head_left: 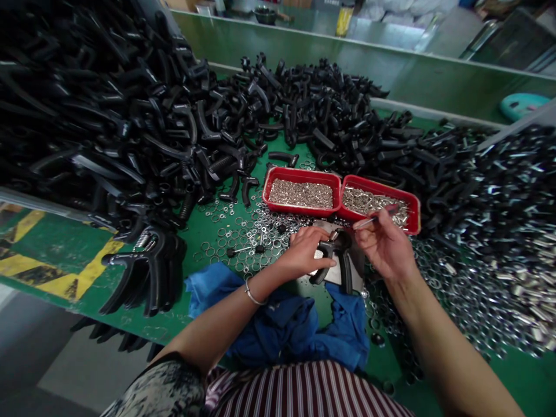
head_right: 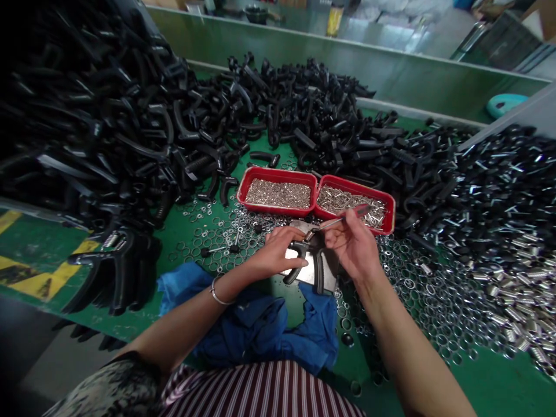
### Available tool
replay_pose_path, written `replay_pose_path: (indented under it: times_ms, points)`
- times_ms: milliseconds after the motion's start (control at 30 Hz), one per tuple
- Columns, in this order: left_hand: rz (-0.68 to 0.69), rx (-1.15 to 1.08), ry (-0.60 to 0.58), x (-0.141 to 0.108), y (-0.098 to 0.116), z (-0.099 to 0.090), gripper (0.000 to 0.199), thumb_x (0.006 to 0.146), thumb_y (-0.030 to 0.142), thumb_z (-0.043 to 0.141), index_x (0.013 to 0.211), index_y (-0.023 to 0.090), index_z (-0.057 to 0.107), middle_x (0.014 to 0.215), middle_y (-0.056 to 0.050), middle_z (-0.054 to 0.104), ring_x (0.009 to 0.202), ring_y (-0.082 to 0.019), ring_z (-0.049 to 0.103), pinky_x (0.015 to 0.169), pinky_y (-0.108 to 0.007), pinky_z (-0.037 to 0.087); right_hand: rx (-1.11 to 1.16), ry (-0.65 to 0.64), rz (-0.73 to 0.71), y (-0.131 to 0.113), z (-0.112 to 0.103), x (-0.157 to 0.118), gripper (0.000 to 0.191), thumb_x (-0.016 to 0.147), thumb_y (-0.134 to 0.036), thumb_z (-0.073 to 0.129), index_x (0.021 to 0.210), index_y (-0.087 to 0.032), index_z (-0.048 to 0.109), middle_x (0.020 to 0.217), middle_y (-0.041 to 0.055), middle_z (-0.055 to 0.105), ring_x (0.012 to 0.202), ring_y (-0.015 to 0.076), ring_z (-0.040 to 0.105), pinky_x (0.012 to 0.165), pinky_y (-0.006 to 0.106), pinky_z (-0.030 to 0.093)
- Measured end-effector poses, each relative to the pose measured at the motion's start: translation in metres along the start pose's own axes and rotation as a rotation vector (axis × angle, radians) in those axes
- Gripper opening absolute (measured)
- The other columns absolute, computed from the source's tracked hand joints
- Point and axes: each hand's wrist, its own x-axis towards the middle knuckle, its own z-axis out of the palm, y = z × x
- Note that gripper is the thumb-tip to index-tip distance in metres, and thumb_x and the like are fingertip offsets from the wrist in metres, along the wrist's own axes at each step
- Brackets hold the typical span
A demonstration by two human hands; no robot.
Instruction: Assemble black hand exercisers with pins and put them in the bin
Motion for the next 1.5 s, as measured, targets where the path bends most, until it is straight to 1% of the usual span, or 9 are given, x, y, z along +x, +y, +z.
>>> replay_pose_path:
  times_ms: [233, 600, 767, 833, 967, 1067, 1200, 1367, 1500]
  points:
    - [-0.011, -0.014, -0.009, 0.001, -0.002, 0.0, 0.049, 0.075, 0.051, 0.075, 0.113, 0.024, 0.058, 0.132, -0.006, 0.056, 0.123, -0.029, 0.045, 0.106, -0.045, 0.033, -0.157, 0.098, -0.087, 0.031, -0.006, -0.026, 0.024, 0.091, -0.045, 0.063, 0.099, -0.026, 0.051, 0.085, 0.0011, 0.076, 0.067, 0.0189, 0.072, 0.057, 0.03, 0.057]
    - [-0.018, -0.003, -0.011, 0.002, 0.001, -0.002, 0.05, 0.077, 0.052, 0.074, 0.115, 0.024, 0.059, 0.131, -0.006, 0.056, 0.122, -0.029, 0.046, 0.105, -0.044, 0.034, -0.329, 0.133, -0.166, 0.028, 0.004, -0.03, 0.021, 0.094, -0.047, 0.057, 0.098, -0.027, 0.05, 0.082, 0.0016, 0.074, 0.064, 0.0211, 0.071, 0.057, 0.034, 0.056]
    - [0.026, -0.011, -0.029, 0.0, -0.002, -0.004, 0.055, 0.075, 0.05, 0.076, 0.119, 0.024, 0.057, 0.133, -0.006, 0.055, 0.125, -0.029, 0.045, 0.108, -0.043, 0.033, -0.815, 0.075, -0.334, 0.024, 0.009, -0.039, 0.021, 0.092, -0.046, 0.059, 0.096, -0.026, 0.059, 0.088, 0.007, 0.072, 0.077, 0.0262, 0.071, 0.073, 0.042, 0.056]
    - [0.026, -0.016, -0.035, 0.0, -0.002, -0.004, 0.055, 0.075, 0.049, 0.076, 0.12, 0.025, 0.057, 0.134, -0.007, 0.054, 0.126, -0.029, 0.044, 0.108, -0.044, 0.032, -0.888, 0.029, -0.359, 0.022, 0.011, -0.034, 0.022, 0.091, -0.047, 0.06, 0.095, -0.025, 0.06, 0.082, 0.0066, 0.071, 0.074, 0.0264, 0.07, 0.07, 0.041, 0.056]
    - [0.003, -0.015, -0.048, 0.0, 0.001, -0.007, 0.049, 0.077, 0.048, 0.074, 0.117, 0.024, 0.058, 0.134, -0.007, 0.054, 0.125, -0.03, 0.044, 0.109, -0.046, 0.032, -0.551, -0.085, -0.114, 0.004, 0.012, -0.013, 0.027, 0.09, -0.051, 0.06, 0.095, -0.026, 0.05, 0.06, -0.0037, 0.065, 0.045, 0.0172, 0.06, 0.042, 0.029, 0.05]
    - [-0.017, -0.018, -0.071, 0.001, 0.002, -0.007, 0.051, 0.078, 0.048, 0.073, 0.12, 0.024, 0.058, 0.135, -0.007, 0.054, 0.126, -0.03, 0.044, 0.108, -0.048, 0.031, -0.212, -0.202, 0.061, -0.013, 0.006, -0.005, 0.031, 0.093, -0.056, 0.052, 0.094, -0.025, 0.05, 0.056, -0.0047, 0.063, 0.033, 0.0132, 0.051, 0.031, 0.025, 0.042]
    - [0.014, -0.013, -0.055, 0.002, -0.001, -0.006, 0.052, 0.079, 0.05, 0.072, 0.122, 0.025, 0.058, 0.136, -0.007, 0.054, 0.128, -0.03, 0.043, 0.109, -0.047, 0.031, -0.038, -0.094, 0.043, -0.002, -0.007, -0.011, 0.031, 0.092, -0.056, 0.053, 0.098, -0.025, 0.051, 0.071, 0.0009, 0.072, 0.043, 0.0158, 0.062, 0.037, 0.027, 0.049]
    - [0.006, 0.002, -0.078, 0.002, -0.002, -0.006, 0.052, 0.079, 0.051, 0.071, 0.122, 0.025, 0.06, 0.137, -0.007, 0.054, 0.128, -0.031, 0.043, 0.11, -0.048, 0.03, -0.112, 0.079, -0.029, 0.031, -0.012, -0.024, 0.031, 0.089, -0.052, 0.061, 0.098, -0.026, 0.047, 0.08, 0.0009, 0.075, 0.061, 0.019, 0.072, 0.048, 0.028, 0.055]
    - [0.012, 0.007, -0.069, 0.001, 0.0, -0.007, 0.053, 0.08, 0.052, 0.069, 0.125, 0.027, 0.058, 0.138, -0.006, 0.053, 0.129, -0.031, 0.043, 0.11, -0.047, 0.03, -0.185, 0.098, -0.109, 0.032, -0.005, -0.026, 0.026, 0.091, -0.049, 0.06, 0.099, -0.027, 0.047, 0.084, 0.0016, 0.075, 0.064, 0.0189, 0.072, 0.047, 0.027, 0.053]
